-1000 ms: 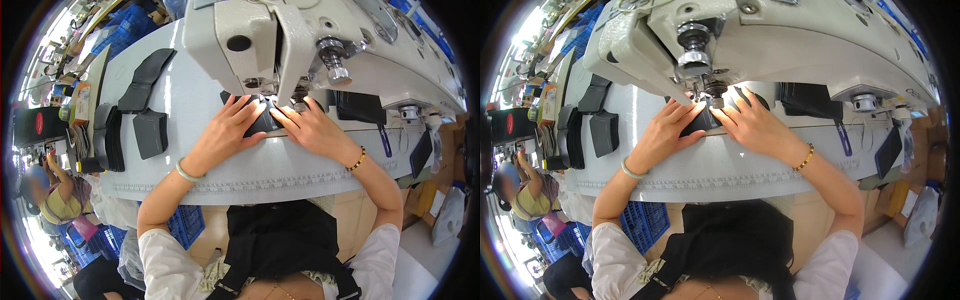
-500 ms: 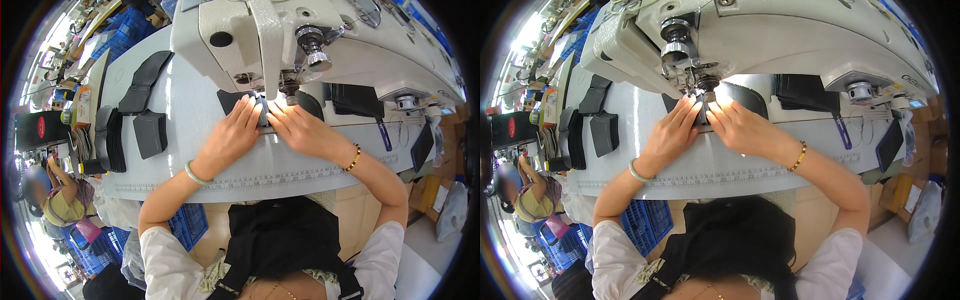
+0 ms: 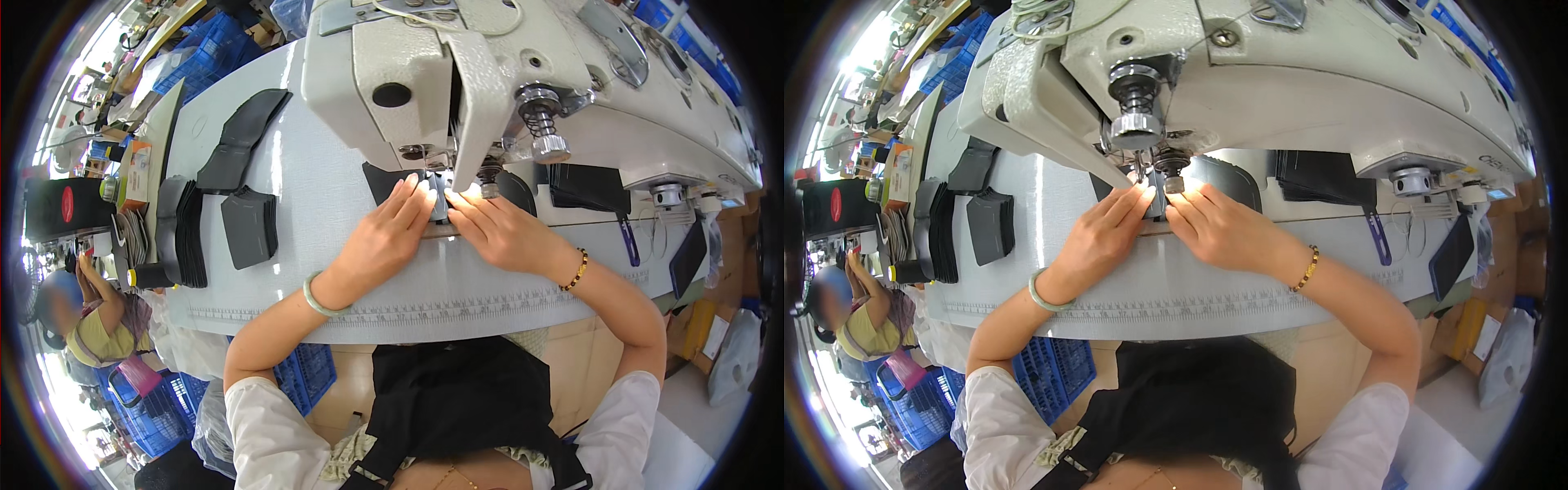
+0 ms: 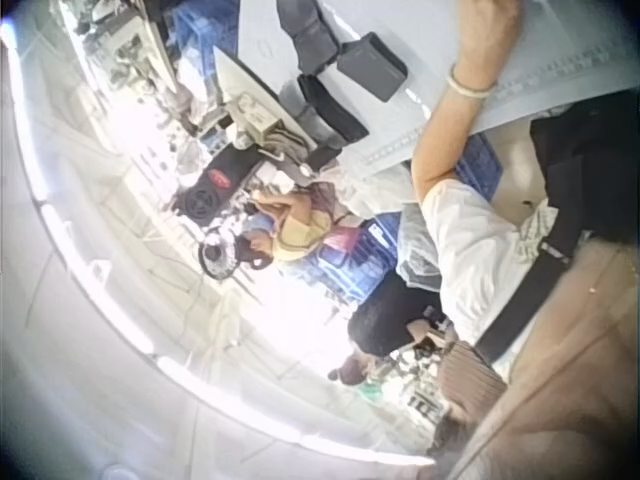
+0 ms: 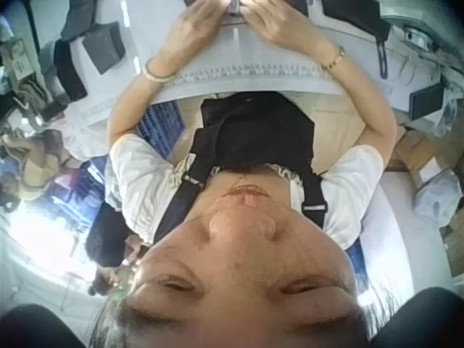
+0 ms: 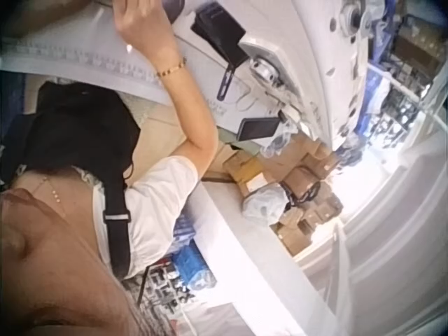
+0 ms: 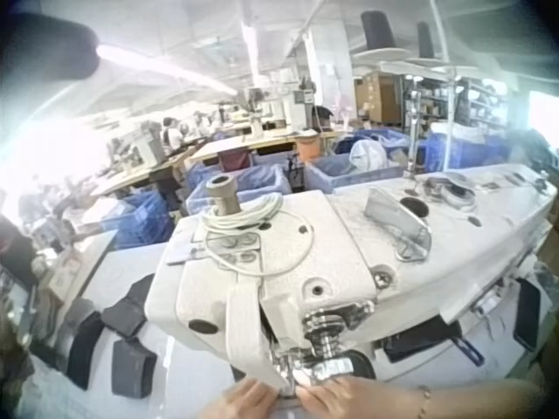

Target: Sewing together cut pieces of shoe components using an industrial sewing machine.

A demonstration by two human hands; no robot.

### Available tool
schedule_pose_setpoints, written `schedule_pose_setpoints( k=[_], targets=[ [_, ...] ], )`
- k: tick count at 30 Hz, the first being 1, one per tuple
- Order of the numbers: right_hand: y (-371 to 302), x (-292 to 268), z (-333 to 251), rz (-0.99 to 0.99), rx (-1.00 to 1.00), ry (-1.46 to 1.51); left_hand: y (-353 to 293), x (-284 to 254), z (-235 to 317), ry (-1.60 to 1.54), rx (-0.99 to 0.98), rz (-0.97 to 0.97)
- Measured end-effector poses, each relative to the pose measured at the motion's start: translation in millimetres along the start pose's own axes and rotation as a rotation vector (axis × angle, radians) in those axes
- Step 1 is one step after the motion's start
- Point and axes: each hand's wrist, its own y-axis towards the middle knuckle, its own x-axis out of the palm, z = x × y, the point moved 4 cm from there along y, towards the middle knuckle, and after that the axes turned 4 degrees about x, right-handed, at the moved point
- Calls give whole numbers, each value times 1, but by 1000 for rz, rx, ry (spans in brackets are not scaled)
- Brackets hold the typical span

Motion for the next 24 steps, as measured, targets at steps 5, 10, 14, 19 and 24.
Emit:
schedule_pose_setpoints(
  k=[5,10,14,19,24],
  targets=[
    [1,-1,1,11,-7,-22,1,0,-1,-25,19,4],
    [3,2,5,10,-11,-30,-2,4,-10,-41,-39,-29],
    [2,6,9,-21,2,22,1,4,-12,9,-27,-29],
    [1,5,14,55,44,63,4,1,-8,-62,-102,-123],
    [4,-4,14,-50,190,177,-6,-6,-3,14,-211,-148]
  ],
)
